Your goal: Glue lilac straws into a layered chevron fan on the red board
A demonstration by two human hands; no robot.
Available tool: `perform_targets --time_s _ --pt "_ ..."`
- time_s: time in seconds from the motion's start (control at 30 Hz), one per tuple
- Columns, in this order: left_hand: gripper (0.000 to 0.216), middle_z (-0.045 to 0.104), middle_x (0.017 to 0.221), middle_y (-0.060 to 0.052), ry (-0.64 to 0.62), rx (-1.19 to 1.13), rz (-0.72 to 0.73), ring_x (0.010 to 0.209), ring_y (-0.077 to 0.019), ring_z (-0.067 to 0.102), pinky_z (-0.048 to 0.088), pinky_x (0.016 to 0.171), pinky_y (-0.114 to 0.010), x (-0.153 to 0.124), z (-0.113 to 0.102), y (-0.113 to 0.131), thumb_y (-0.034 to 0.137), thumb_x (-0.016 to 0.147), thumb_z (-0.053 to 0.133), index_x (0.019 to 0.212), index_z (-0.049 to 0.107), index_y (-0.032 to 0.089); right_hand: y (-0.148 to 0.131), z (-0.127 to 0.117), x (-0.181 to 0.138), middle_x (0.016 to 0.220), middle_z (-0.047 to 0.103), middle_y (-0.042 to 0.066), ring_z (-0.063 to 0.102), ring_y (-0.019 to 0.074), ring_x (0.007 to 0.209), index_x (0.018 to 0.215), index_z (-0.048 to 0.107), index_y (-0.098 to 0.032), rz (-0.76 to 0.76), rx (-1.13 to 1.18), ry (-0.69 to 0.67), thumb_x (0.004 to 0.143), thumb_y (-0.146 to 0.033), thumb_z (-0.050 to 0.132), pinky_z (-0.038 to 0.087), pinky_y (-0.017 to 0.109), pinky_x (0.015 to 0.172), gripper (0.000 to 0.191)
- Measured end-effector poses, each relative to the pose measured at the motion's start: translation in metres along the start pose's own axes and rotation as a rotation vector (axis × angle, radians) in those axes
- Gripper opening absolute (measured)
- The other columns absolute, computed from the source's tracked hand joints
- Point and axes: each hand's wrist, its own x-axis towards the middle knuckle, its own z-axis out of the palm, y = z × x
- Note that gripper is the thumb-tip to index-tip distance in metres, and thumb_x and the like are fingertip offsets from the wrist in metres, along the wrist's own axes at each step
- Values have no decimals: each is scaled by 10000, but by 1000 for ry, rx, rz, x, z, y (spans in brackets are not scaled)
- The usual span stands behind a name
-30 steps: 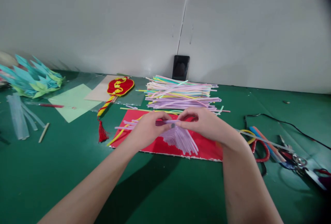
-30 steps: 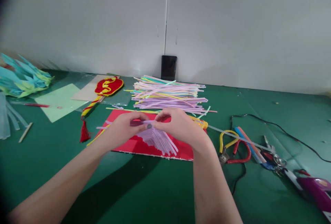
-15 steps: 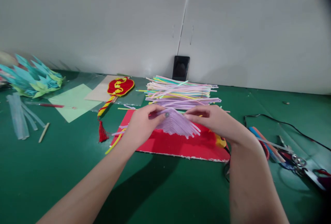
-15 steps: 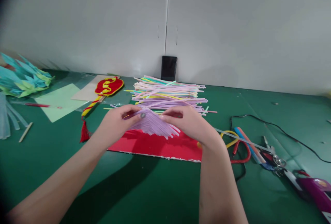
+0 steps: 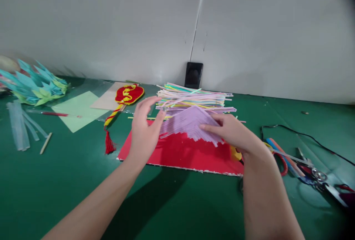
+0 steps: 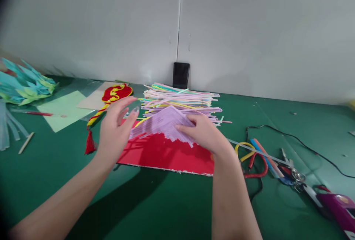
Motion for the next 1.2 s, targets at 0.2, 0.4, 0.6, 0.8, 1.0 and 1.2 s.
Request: perform_targets --time_s 0.2,0.4,0.6,0.8,1.0,1.2 --pt "185 593 1134 -60 185 -191 -179 1113 -189 537 414 970 -335 3 7 -16 296 851 527 1016 548 215 14 -14 -4 856 699 39 636 209 741 874 682 -206 175 362 162 692 -473 675 499 321 613 323" --pt "173 554 1150 -44 355 -134 -77 1133 -180 512 388 996 -322 -1 4 -9 291 860 520 1025 516 238 7 -5 3 916 710 48 661 250 864 954 673 -198 140 611 368 667 -415 712 550 367 716 362" --pt "299 643 1063 -73 -57 -363 -364 1068 -222 573 422 959 -375 -5 11 -5 434 820 557 973 588 179 -3 16 15 989 702 57 650 242 941 954 656 -177 97 818 412 644 -358 732 537 351 804 367" --pt "413 613 1208 -92 -313 -713 -540 1111 -251 572 470 920 -374 -12 25 -6 455 727 657 1042 630 191 -21 41 13 923 710 66 664 222 856 1072 632 -172 47 821 93 709 -420 669 532 334 738 441" --pt "357 687 1062 -64 -210 -737 -548 1051 -236 604 481 883 -358 -10 21 -5 398 687 711 968 667 183 -24 47 11 927 700 35 640 197 866 1022 668 -194 12 730 -128 758 -489 609 508 322 754 401" --pt "357 659 1139 -53 -180 -747 -497 1089 -230 578 494 864 -344 -8 17 -6 340 742 675 1067 649 195 -11 28 10 980 684 43 610 157 917 943 686 -193 36 668 -104 782 -411 614 474 320 848 280"
